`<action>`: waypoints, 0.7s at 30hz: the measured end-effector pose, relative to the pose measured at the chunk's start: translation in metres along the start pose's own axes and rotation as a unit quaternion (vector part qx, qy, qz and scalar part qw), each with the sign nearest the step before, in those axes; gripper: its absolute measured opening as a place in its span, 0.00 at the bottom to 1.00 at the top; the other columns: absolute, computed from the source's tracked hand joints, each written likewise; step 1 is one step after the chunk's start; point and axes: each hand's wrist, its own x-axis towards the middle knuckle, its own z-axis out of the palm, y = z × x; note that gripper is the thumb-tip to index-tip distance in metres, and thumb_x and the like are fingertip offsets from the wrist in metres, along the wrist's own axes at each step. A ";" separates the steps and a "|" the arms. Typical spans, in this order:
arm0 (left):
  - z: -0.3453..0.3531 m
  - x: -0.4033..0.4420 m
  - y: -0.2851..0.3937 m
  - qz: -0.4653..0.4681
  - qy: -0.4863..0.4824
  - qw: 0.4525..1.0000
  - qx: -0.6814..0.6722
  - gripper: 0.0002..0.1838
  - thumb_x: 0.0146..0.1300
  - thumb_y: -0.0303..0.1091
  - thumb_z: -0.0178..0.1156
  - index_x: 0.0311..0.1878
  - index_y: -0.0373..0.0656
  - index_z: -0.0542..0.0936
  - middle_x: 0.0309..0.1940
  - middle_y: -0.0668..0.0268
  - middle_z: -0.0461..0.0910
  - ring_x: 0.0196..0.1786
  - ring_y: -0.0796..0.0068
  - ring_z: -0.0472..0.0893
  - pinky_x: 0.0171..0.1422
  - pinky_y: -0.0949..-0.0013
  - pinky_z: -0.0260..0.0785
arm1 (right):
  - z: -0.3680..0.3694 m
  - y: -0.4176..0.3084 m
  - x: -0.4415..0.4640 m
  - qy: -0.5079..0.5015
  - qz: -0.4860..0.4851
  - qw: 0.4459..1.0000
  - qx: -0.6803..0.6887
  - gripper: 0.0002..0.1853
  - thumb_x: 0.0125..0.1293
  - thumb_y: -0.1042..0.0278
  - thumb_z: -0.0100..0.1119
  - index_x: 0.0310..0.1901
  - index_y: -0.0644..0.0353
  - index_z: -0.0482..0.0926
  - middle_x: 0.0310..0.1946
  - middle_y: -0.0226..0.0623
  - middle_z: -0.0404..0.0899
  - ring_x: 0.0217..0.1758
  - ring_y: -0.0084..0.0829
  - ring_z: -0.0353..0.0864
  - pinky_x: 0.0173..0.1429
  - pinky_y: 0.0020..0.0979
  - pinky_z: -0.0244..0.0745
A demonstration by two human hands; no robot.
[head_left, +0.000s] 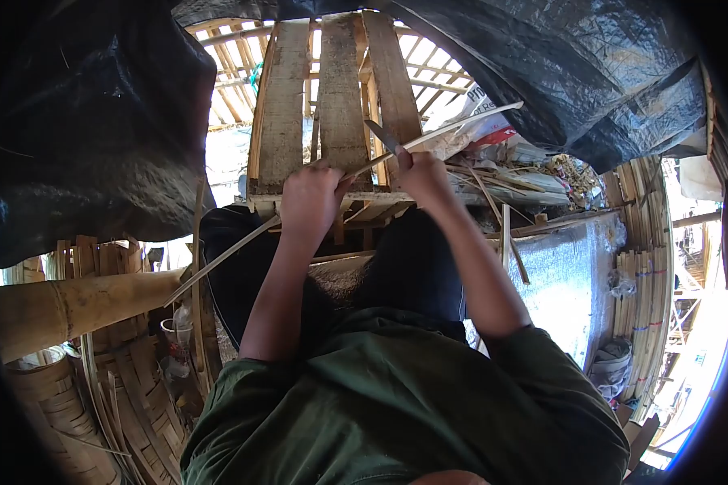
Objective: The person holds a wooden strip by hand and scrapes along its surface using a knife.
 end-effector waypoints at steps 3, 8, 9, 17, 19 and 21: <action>-0.001 0.002 0.001 -0.010 -0.011 1.000 0.008 0.17 0.65 0.45 0.66 0.28 0.41 0.83 0.29 0.59 0.80 0.34 0.55 0.84 0.39 0.55 0.78 | -0.019 0.033 0.035 -0.091 0.073 0.992 -0.043 0.29 0.75 0.48 0.47 0.31 0.69 0.83 0.28 0.66 0.82 0.39 0.62 0.86 0.51 0.55 0.80; 0.001 0.002 -0.002 0.000 0.005 1.000 0.002 0.17 0.65 0.45 0.66 0.28 0.41 0.82 0.28 0.58 0.80 0.34 0.55 0.84 0.39 0.55 0.77 | -0.018 -0.022 -0.005 -0.062 0.018 0.998 0.029 0.31 0.77 0.48 0.45 0.31 0.70 0.83 0.27 0.65 0.82 0.39 0.61 0.86 0.48 0.56 0.80; 0.001 0.001 0.000 0.002 0.003 1.000 0.001 0.17 0.65 0.45 0.66 0.28 0.41 0.82 0.28 0.58 0.80 0.34 0.55 0.84 0.39 0.55 0.77 | -0.023 -0.017 -0.002 -0.061 0.021 0.998 0.028 0.31 0.77 0.48 0.45 0.31 0.70 0.83 0.27 0.65 0.82 0.39 0.61 0.86 0.48 0.56 0.80; -0.003 0.003 0.000 -0.013 -0.007 1.000 -0.016 0.16 0.64 0.43 0.66 0.28 0.41 0.83 0.29 0.58 0.81 0.34 0.55 0.84 0.39 0.55 0.77 | -0.018 -0.019 0.001 -0.061 0.084 0.993 -0.052 0.31 0.78 0.49 0.42 0.29 0.69 0.83 0.26 0.61 0.82 0.38 0.57 0.87 0.43 0.53 0.82; -0.002 0.001 0.000 -0.009 -0.004 1.000 -0.016 0.15 0.64 0.43 0.66 0.28 0.41 0.83 0.29 0.58 0.81 0.34 0.55 0.84 0.39 0.55 0.78 | -0.026 -0.025 -0.002 -0.109 0.068 0.992 0.006 0.30 0.78 0.50 0.43 0.28 0.67 0.83 0.24 0.59 0.83 0.37 0.55 0.88 0.43 0.53 0.83; -0.002 0.003 -0.001 -0.009 0.004 1.000 -0.015 0.15 0.64 0.43 0.66 0.29 0.41 0.83 0.29 0.58 0.81 0.34 0.55 0.84 0.39 0.55 0.78 | -0.031 -0.008 0.015 -0.108 0.071 0.991 -0.017 0.30 0.78 0.50 0.44 0.28 0.67 0.83 0.24 0.60 0.82 0.35 0.58 0.87 0.43 0.54 0.82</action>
